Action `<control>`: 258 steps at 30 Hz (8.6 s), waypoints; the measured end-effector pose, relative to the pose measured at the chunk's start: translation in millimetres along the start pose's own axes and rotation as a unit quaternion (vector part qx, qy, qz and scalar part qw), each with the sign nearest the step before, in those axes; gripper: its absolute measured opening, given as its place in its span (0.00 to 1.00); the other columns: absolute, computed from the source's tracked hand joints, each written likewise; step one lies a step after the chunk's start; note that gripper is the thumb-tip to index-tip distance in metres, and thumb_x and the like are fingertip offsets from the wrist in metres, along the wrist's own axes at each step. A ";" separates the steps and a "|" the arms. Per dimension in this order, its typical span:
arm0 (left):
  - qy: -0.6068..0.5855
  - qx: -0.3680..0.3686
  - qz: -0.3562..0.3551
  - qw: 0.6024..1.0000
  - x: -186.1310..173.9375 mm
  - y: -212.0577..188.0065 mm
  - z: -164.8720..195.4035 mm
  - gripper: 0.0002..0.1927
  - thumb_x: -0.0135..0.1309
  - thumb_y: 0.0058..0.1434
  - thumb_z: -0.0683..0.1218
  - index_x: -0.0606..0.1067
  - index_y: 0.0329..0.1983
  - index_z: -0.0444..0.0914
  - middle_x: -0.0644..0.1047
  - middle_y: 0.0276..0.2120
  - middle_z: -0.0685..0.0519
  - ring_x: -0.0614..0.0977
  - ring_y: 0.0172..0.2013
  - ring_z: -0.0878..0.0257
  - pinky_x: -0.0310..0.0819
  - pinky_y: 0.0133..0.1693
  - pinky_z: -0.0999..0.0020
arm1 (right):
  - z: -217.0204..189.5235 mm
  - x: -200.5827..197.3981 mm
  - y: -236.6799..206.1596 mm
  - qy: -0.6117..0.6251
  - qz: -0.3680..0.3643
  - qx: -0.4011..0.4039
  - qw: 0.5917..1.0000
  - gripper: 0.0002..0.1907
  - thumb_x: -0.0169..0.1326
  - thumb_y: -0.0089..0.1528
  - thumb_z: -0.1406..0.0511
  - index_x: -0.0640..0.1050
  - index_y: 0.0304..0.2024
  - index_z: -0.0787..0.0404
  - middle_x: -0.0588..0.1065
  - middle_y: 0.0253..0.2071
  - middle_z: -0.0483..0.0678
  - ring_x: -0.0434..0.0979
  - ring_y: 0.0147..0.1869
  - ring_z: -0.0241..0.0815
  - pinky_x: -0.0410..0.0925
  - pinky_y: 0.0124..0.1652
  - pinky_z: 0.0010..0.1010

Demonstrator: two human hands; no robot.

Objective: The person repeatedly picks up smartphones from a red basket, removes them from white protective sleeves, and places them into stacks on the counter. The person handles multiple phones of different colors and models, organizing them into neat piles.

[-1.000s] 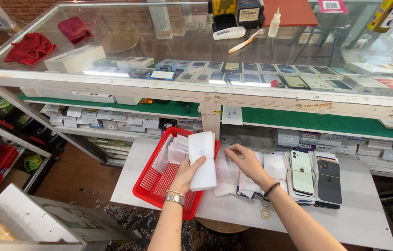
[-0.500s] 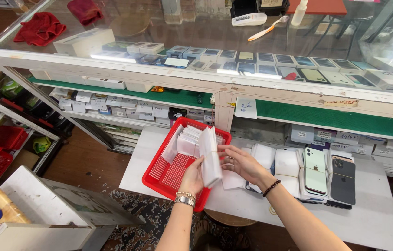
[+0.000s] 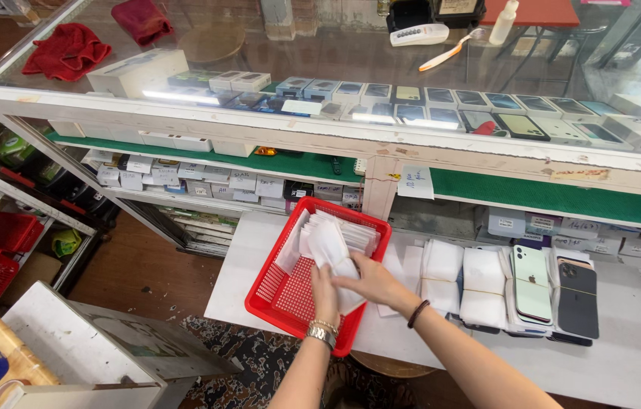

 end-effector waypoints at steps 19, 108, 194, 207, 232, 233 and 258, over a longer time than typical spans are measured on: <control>-0.101 -0.230 -0.084 0.964 -42.1 128.3 15.7 0.25 0.46 0.66 0.51 0.66 0.63 0.34 0.67 0.66 0.44 0.70 0.62 0.48 0.70 0.61 0.46 | 21.0 47.8 137.0 -0.369 0.156 -0.145 0.905 0.24 0.53 0.55 0.71 0.71 0.55 0.60 0.74 0.51 0.54 0.74 0.57 0.54 0.71 0.52 0.41; 0.297 -0.153 -0.356 0.873 201.9 15.6 -64.7 0.28 0.59 0.53 0.35 0.71 0.59 0.34 0.80 0.46 0.47 0.83 0.46 0.58 0.78 0.47 0.62 | 77.5 -191.6 -69.7 -0.184 0.116 -0.183 0.959 0.09 0.58 0.58 0.62 0.74 0.32 0.62 0.76 0.33 0.49 0.77 0.36 0.47 0.71 0.38 0.37; -0.278 -0.064 -0.125 0.950 232.7 -32.7 -87.8 0.25 0.53 0.64 0.48 0.68 0.63 0.37 0.75 0.57 0.47 0.77 0.57 0.52 0.72 0.59 0.53 | 209.8 -213.8 -144.5 0.353 0.112 0.046 0.928 0.17 0.55 0.65 0.58 0.78 0.43 0.68 0.80 0.36 0.46 0.78 0.41 0.36 0.71 0.44 0.28; 0.043 -0.186 -0.230 0.954 237.4 -29.9 -153.5 0.28 0.53 0.65 0.52 0.69 0.65 0.36 0.77 0.56 0.49 0.79 0.55 0.58 0.75 0.54 0.60 | 237.5 -175.8 -105.6 0.355 -0.009 0.063 0.933 0.26 0.52 0.66 0.61 0.67 0.65 0.65 0.74 0.62 0.51 0.74 0.64 0.41 0.70 0.59 0.29; 0.453 0.000 -0.231 0.861 168.7 62.6 -121.5 0.38 0.42 0.66 0.47 0.46 0.77 0.33 0.49 0.76 0.40 0.51 0.75 0.51 0.45 0.70 0.62 | 228.4 -108.4 -5.1 0.350 0.280 0.195 0.872 0.23 0.55 0.63 0.65 0.72 0.57 0.74 0.80 0.51 0.61 0.80 0.48 0.47 0.72 0.46 0.34; 0.441 -0.011 -0.229 0.868 168.0 61.5 -119.5 0.37 0.44 0.65 0.47 0.48 0.75 0.33 0.54 0.74 0.41 0.56 0.72 0.52 0.49 0.69 0.62 | 222.5 -103.8 0.3 0.388 0.272 0.170 0.864 0.24 0.55 0.63 0.65 0.72 0.57 0.75 0.79 0.52 0.62 0.79 0.49 0.47 0.72 0.47 0.34; 0.241 -0.250 -0.399 0.849 210.8 -35.5 -121.8 0.35 0.64 0.58 0.54 0.71 0.64 0.33 0.79 0.54 0.45 0.79 0.54 0.57 0.71 0.57 0.61 | 264.8 -212.2 -127.2 0.698 0.032 0.066 0.713 0.39 0.44 0.72 0.42 0.73 0.58 0.75 0.72 0.21 0.39 0.72 0.20 0.28 0.67 0.20 0.15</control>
Point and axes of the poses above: each hand's wrist, its own y-axis towards the middle knuckle, its own x-axis out of the palm, z = x × y, the point moved 5 cm from there along y, towards the middle knuckle
